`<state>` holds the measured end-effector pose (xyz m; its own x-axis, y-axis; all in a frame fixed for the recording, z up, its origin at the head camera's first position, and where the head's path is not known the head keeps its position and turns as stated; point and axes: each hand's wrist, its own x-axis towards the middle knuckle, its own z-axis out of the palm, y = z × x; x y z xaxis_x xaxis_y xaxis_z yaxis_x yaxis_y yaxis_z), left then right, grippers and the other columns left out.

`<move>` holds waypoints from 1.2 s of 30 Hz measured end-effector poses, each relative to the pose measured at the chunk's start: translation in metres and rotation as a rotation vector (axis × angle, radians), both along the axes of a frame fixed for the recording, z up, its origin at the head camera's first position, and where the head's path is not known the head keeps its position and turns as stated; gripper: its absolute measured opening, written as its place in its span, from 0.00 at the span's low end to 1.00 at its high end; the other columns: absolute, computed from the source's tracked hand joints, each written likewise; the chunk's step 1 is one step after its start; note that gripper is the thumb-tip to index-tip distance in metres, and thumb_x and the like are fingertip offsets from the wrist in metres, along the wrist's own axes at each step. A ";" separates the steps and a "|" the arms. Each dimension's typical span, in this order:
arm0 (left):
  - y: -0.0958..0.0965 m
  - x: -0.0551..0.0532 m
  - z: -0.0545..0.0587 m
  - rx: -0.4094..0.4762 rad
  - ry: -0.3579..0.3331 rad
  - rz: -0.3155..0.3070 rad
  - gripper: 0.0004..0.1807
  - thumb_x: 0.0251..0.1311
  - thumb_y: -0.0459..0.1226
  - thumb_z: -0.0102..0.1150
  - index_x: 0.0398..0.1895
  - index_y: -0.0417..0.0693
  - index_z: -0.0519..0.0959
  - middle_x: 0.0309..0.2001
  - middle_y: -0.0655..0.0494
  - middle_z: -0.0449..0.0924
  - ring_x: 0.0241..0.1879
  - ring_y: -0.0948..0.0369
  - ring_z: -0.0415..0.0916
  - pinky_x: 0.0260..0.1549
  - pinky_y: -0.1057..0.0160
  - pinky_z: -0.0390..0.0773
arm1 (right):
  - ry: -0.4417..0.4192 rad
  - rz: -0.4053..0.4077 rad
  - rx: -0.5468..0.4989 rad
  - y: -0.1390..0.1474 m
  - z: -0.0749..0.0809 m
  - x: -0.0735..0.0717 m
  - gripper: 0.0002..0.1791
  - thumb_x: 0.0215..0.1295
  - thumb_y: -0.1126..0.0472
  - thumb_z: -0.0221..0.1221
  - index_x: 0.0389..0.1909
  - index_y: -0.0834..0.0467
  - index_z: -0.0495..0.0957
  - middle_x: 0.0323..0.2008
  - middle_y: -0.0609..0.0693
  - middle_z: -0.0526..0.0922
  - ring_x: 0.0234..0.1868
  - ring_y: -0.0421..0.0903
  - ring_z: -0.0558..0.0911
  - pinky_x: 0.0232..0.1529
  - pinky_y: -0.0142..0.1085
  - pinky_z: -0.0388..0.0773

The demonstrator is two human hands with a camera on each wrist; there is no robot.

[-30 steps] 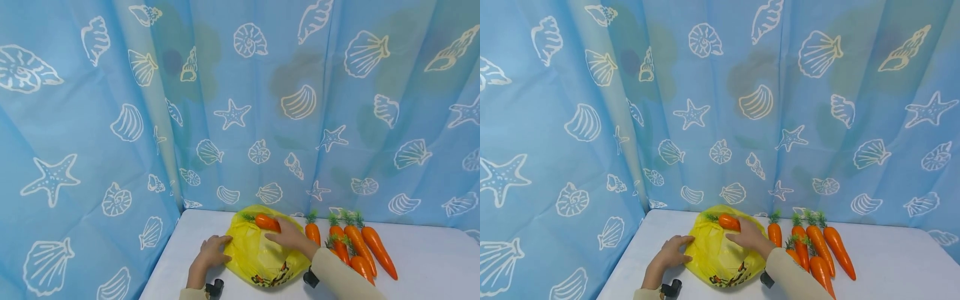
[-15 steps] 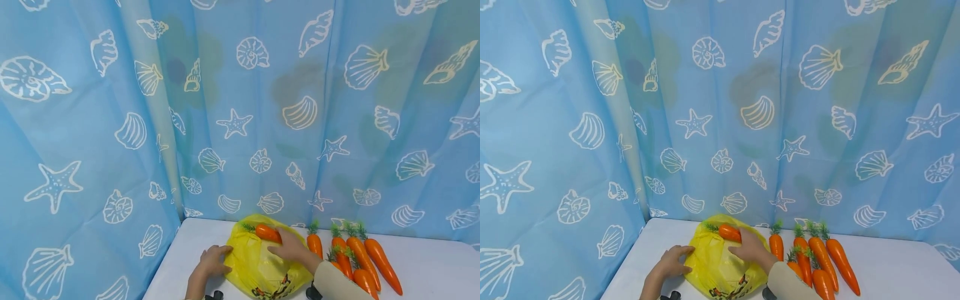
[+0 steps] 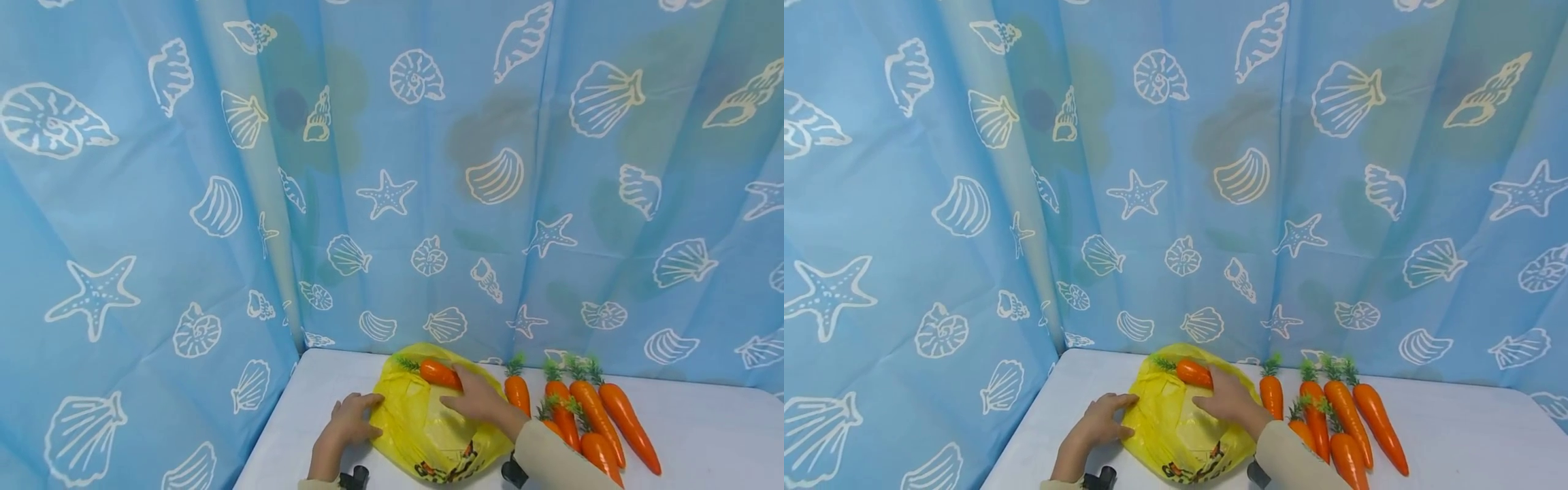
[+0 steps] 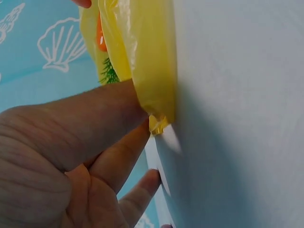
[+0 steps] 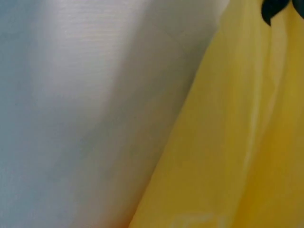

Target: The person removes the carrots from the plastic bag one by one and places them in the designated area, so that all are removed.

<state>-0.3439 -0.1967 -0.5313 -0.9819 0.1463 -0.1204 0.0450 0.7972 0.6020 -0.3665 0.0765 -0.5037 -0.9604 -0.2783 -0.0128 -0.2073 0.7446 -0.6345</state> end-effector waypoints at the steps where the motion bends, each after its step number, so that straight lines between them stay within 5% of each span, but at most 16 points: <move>1: 0.000 0.000 0.000 -0.001 -0.001 -0.001 0.30 0.49 0.36 0.74 0.60 0.50 0.79 0.62 0.46 0.76 0.67 0.40 0.64 0.70 0.28 0.44 | 0.000 0.002 0.001 0.000 0.000 0.000 0.43 0.63 0.51 0.65 0.73 0.65 0.58 0.67 0.64 0.70 0.66 0.64 0.72 0.65 0.62 0.69; 12: 0.006 -0.002 0.006 -0.007 -0.007 0.020 0.30 0.50 0.37 0.74 0.61 0.52 0.79 0.63 0.47 0.76 0.69 0.42 0.62 0.72 0.31 0.43 | 0.033 -0.024 0.075 0.000 0.006 -0.006 0.40 0.64 0.51 0.64 0.71 0.67 0.61 0.65 0.65 0.73 0.61 0.62 0.76 0.61 0.60 0.74; 19: 0.004 0.001 0.005 -0.015 -0.017 0.028 0.31 0.50 0.38 0.74 0.61 0.52 0.79 0.63 0.46 0.74 0.69 0.41 0.62 0.72 0.30 0.44 | 0.002 -0.009 0.053 -0.009 -0.003 -0.011 0.35 0.61 0.56 0.66 0.64 0.68 0.67 0.47 0.58 0.82 0.38 0.49 0.80 0.40 0.47 0.80; 28: 0.003 0.007 0.005 -0.002 0.005 0.010 0.31 0.51 0.36 0.73 0.61 0.51 0.78 0.63 0.45 0.74 0.68 0.40 0.62 0.71 0.30 0.44 | 0.027 -0.014 0.069 -0.020 -0.010 -0.009 0.43 0.55 0.58 0.71 0.69 0.65 0.63 0.53 0.59 0.80 0.44 0.52 0.80 0.47 0.50 0.81; 32: 0.002 0.007 0.005 -0.001 0.002 0.000 0.31 0.51 0.37 0.73 0.61 0.51 0.78 0.64 0.44 0.74 0.69 0.40 0.62 0.71 0.30 0.43 | -0.040 -0.007 0.041 -0.023 -0.009 -0.003 0.46 0.53 0.59 0.72 0.70 0.66 0.58 0.45 0.56 0.79 0.38 0.48 0.77 0.39 0.44 0.80; 36: 0.001 0.005 0.006 -0.007 -0.003 0.010 0.31 0.50 0.37 0.73 0.62 0.51 0.78 0.64 0.45 0.73 0.69 0.40 0.61 0.72 0.30 0.43 | -0.195 0.013 -0.011 -0.025 -0.007 0.001 0.44 0.62 0.67 0.57 0.76 0.65 0.45 0.26 0.52 0.74 0.19 0.45 0.68 0.19 0.37 0.69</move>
